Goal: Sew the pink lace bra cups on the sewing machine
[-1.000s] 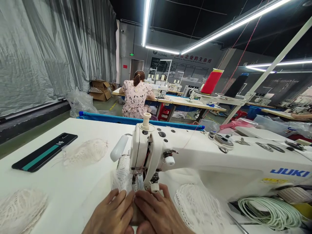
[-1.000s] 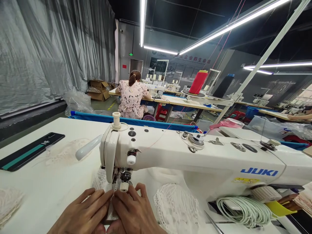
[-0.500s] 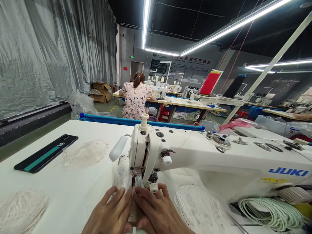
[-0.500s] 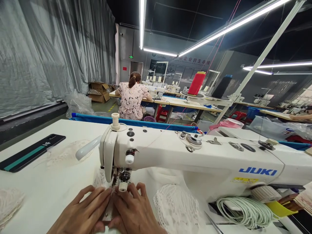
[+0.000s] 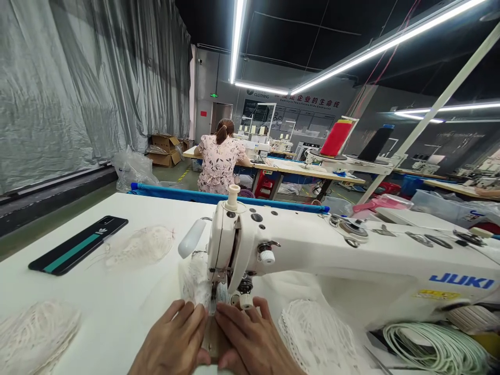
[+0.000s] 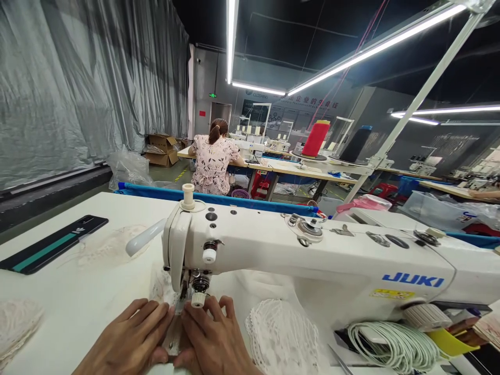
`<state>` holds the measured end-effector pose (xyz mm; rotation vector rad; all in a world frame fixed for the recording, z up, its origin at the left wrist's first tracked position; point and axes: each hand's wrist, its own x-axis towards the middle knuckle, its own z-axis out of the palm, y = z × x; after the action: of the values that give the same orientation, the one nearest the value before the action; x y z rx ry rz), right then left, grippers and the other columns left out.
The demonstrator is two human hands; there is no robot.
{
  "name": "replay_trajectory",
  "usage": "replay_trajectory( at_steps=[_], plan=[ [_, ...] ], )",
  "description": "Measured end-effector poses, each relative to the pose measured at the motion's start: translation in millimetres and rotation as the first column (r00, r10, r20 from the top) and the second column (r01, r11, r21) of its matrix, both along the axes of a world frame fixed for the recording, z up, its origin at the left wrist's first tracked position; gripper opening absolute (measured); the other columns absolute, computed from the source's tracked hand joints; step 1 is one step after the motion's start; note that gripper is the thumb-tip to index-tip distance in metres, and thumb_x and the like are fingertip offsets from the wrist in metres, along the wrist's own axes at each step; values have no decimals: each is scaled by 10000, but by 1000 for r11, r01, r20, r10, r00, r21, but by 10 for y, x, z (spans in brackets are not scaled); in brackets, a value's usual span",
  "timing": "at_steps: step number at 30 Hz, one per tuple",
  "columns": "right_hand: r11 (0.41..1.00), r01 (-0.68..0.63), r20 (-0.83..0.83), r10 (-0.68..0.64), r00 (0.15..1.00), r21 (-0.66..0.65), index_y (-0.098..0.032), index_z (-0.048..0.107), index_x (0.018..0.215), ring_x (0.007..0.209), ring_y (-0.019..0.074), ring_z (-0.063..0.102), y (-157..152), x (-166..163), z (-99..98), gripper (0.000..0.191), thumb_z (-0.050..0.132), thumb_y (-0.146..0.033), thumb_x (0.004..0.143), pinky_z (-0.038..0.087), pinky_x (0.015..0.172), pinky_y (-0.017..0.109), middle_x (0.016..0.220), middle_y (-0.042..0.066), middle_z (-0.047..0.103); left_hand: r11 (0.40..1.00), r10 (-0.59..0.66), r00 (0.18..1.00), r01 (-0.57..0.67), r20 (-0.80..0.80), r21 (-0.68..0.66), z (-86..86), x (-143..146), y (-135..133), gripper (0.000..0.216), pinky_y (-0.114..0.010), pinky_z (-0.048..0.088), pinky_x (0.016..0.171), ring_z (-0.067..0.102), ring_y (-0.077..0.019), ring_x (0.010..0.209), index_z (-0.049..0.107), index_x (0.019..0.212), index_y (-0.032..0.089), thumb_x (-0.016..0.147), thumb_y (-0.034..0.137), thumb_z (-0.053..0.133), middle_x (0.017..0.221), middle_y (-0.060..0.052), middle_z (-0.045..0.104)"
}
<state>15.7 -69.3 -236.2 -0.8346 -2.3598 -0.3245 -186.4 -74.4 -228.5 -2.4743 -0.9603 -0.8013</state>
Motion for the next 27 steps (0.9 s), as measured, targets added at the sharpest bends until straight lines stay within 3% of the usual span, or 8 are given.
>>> replay_trajectory(
  at_steps=[5, 11, 15, 17, 18, 20, 24, 27],
  plan=[
    [998, 5, 67, -2, 998, -55, -174, 570, 1141, 830, 204, 515, -19, 19, 71, 485, 413, -570, 909, 322, 760, 359, 1134, 55, 640, 1000, 7, 1000, -7, -9, -29, -6, -12, 28, 235, -327, 392, 757, 565, -193, 759, 662, 897, 122, 826, 346, 641, 819, -31, 662],
    [979, 4, 90, 15, 996, -206, -191, 552, 1164, 884, 217, 532, -79, 30, 253, 346, 497, -432, 922, 348, 785, 362, 1171, 52, 624, 999, 4, 1000, -4, -7, 33, 14, -18, -87, 162, -338, 391, 634, 560, -206, 673, 638, 783, 137, 869, 180, 507, 766, -57, 645],
    [955, -46, 5, 50, 999, -294, -211, 554, 1124, 884, 207, 546, -93, 33, 245, 254, 429, -360, 960, 363, 782, 364, 1117, 46, 635, 988, 40, 999, -34, 34, -153, 163, -85, -143, 198, -308, 370, 586, 526, -172, 584, 601, 796, 194, 905, 177, 436, 690, -7, 594],
    [941, -60, -58, 43, 997, -334, -211, 559, 1081, 868, 194, 550, -112, 26, 241, 234, 391, -332, 973, 374, 766, 357, 1068, 44, 637, 932, 160, 984, -123, 81, -341, 316, -134, -54, 207, -321, 387, 658, 562, -193, 714, 593, 910, 199, 926, 189, 387, 843, -40, 617],
    [935, -56, -80, 30, 996, -350, -212, 559, 1069, 875, 192, 551, -127, 20, 248, 220, 394, -321, 971, 379, 765, 356, 1062, 44, 632, 867, 240, 967, -173, 87, -468, 396, -154, 18, 208, -330, 391, 677, 562, -206, 760, 586, 950, 192, 922, 199, 380, 907, -61, 609],
    [928, -34, -104, -5, 995, -372, -213, 550, 1076, 920, 200, 549, -165, 10, 287, 193, 443, -315, 952, 390, 784, 362, 1084, 51, 617, 715, 249, 967, -153, 45, -682, 522, -173, 176, 185, -326, 403, 717, 552, -233, 878, 572, 1008, 187, 853, 269, 512, 999, -72, 594],
    [886, -5, -98, -45, 994, -464, -216, 528, 1101, 993, 214, 544, -271, -4, 422, 243, 557, -341, 894, 417, 834, 375, 1114, 64, 591, 566, 192, 981, -107, 4, -818, 562, -152, 282, 151, -238, 370, 577, 551, -177, 682, 603, 820, 209, 679, 243, 642, 706, 27, 574],
    [797, 14, -92, -87, 992, -604, -216, 512, 1096, 1021, 247, 541, -374, -85, 476, 385, 673, -392, 794, 396, 908, 442, 1116, 72, 579, 526, 210, 977, -80, 38, -847, 552, -160, 122, 16, -252, 371, 611, 544, -187, 713, 573, 697, 190, 702, 200, 561, 702, 11, 554]
  ],
)
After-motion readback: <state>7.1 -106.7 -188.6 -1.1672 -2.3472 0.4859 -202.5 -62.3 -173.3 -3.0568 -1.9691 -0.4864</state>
